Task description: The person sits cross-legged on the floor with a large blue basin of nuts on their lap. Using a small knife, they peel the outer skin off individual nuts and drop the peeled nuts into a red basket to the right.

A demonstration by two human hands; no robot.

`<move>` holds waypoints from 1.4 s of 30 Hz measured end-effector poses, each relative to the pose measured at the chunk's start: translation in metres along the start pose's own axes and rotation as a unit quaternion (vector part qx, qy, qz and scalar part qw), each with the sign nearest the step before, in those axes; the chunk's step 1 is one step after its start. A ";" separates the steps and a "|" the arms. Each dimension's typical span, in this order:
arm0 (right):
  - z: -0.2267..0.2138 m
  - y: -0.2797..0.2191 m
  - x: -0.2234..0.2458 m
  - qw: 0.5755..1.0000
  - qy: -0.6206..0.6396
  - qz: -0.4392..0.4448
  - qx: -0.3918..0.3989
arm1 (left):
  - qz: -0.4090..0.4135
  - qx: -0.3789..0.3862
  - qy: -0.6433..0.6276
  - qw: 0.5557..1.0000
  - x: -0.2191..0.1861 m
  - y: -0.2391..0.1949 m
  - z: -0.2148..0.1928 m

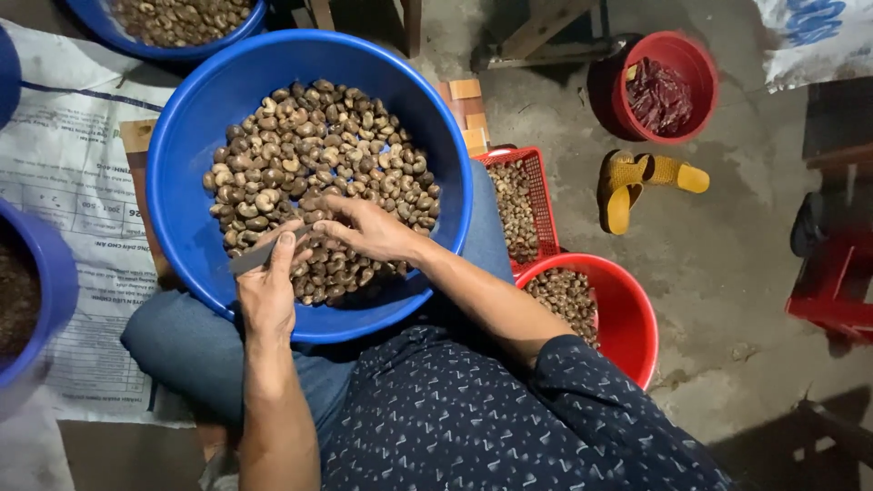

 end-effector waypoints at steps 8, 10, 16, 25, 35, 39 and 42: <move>0.005 0.002 -0.014 0.999 -0.012 0.005 0.030 | 0.011 -0.011 0.018 1.000 0.004 -0.001 -0.004; 0.002 0.003 -0.005 0.999 -0.026 -0.004 0.027 | 0.012 -0.011 0.025 1.000 0.005 -0.001 -0.005; -0.005 -0.001 0.012 0.999 -0.043 -0.017 0.016 | 0.016 -0.005 0.029 0.999 0.006 -0.001 -0.007; -0.001 0.005 -0.002 0.994 -0.104 -0.030 0.009 | 0.019 0.004 0.047 0.999 -0.005 -0.002 0.002; -0.001 -0.001 0.006 0.990 -0.134 -0.043 -0.002 | 0.042 -0.025 0.044 0.998 -0.012 -0.003 0.004; 0.000 0.001 0.004 0.990 -0.137 -0.041 -0.012 | 0.033 -0.007 0.044 0.998 -0.004 -0.002 0.001; -0.004 -0.003 0.017 0.988 -0.146 -0.047 -0.020 | 0.040 0.000 0.052 0.998 0.000 -0.001 -0.002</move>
Point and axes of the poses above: each hand's wrist, its own y-axis towards the middle knuckle, its own z-axis out of the palm, x = y × z, the point moved 7 cm from there along y, towards the middle knuckle, and after that the axes turned 10 degrees about -y, right-handed, at the moved point
